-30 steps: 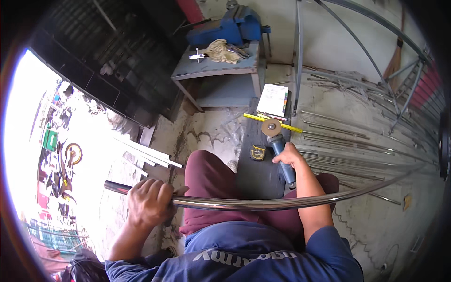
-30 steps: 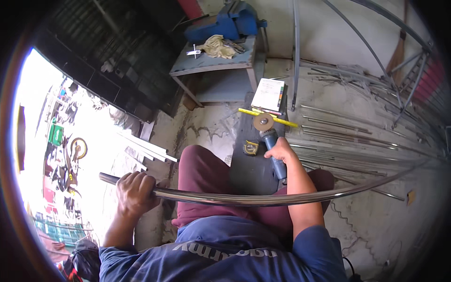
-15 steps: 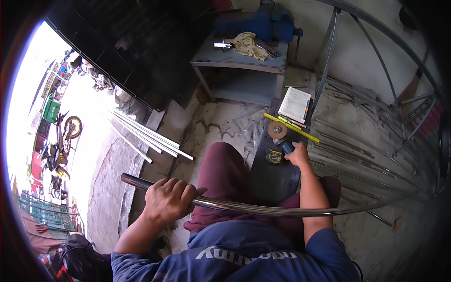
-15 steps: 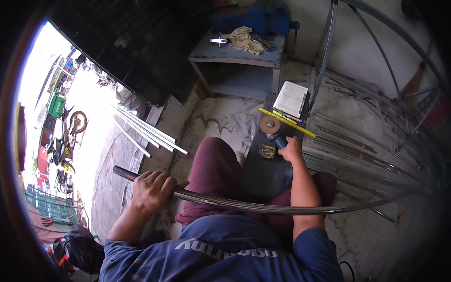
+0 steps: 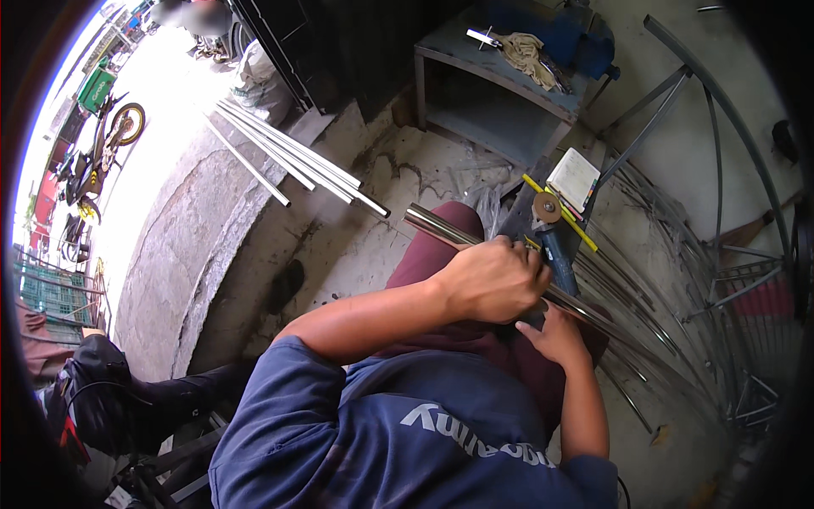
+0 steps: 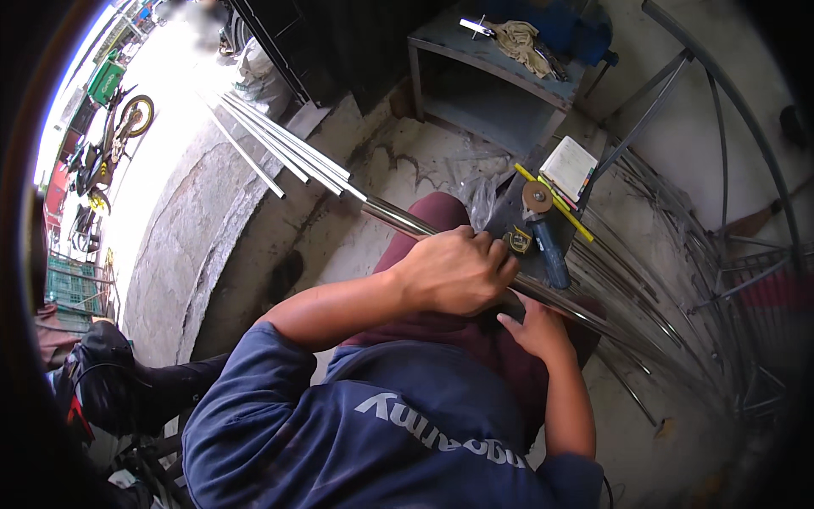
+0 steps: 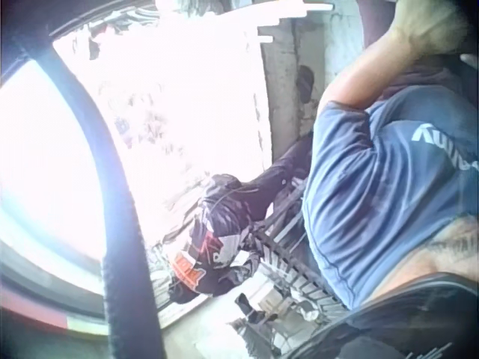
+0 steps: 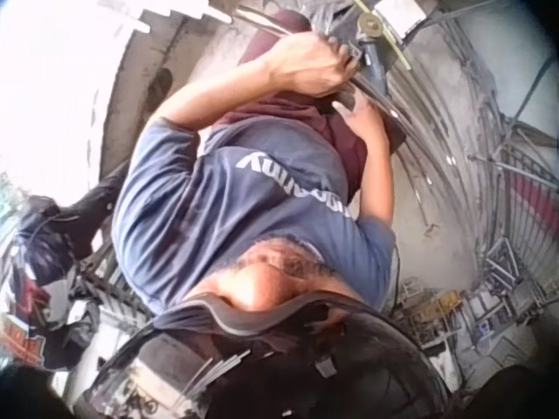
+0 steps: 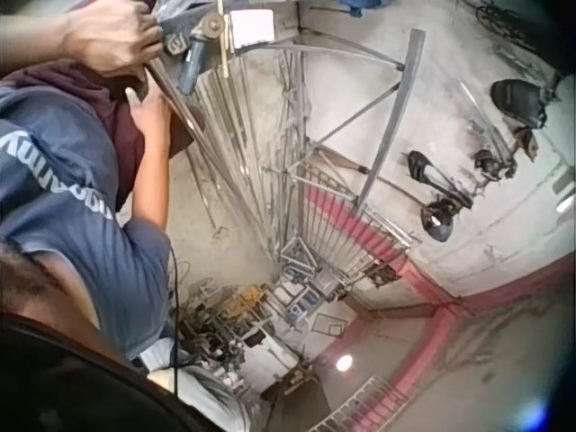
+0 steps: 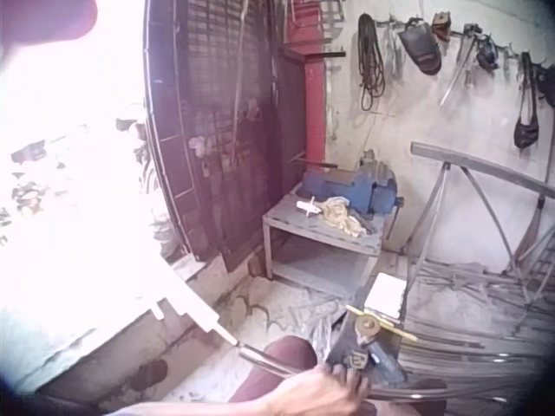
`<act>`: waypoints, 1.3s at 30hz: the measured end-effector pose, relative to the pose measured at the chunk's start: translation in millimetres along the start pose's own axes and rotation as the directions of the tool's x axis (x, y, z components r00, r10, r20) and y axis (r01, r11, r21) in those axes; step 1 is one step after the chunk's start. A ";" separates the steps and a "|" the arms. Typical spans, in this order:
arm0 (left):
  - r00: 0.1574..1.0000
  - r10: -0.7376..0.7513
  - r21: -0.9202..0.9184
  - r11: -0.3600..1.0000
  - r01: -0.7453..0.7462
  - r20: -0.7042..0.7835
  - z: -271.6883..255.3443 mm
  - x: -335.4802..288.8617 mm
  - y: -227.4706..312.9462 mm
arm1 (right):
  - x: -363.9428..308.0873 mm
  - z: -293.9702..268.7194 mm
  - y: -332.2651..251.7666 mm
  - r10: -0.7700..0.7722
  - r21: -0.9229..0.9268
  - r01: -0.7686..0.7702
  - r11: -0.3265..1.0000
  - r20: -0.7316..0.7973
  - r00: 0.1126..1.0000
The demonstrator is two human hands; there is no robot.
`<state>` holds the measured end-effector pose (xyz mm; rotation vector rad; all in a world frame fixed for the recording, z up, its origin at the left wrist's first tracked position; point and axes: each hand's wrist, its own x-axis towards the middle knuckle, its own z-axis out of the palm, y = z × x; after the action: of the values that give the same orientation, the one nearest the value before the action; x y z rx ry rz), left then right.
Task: Grinding, measuring, and marking metal pipes in a fabrication workshop.
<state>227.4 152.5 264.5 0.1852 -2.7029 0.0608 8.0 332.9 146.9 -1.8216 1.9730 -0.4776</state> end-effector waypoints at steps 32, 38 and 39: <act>0.818 -0.295 0.577 0.593 0.562 -0.494 -156.6 -233.5 -205.7 | -186.1 -47.4 226.5 0.511 -0.109 -0.704 0.702 -0.612 0.604; 0.639 -0.692 0.449 0.479 0.754 -0.336 -131.5 -273.8 -197.6 | -62.6 -45.0 132.0 0.640 -0.172 -0.670 0.722 -0.200 0.742; 0.639 -0.714 0.454 0.487 0.747 -0.286 -122.7 -266.7 -189.8 | -45.7 -46.5 106.4 0.611 -0.175 -0.638 0.750 -0.185 0.770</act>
<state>544.6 5.5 266.3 1.4763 -2.2285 0.5593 -104.2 386.5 135.4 -1.1226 2.6419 -0.1397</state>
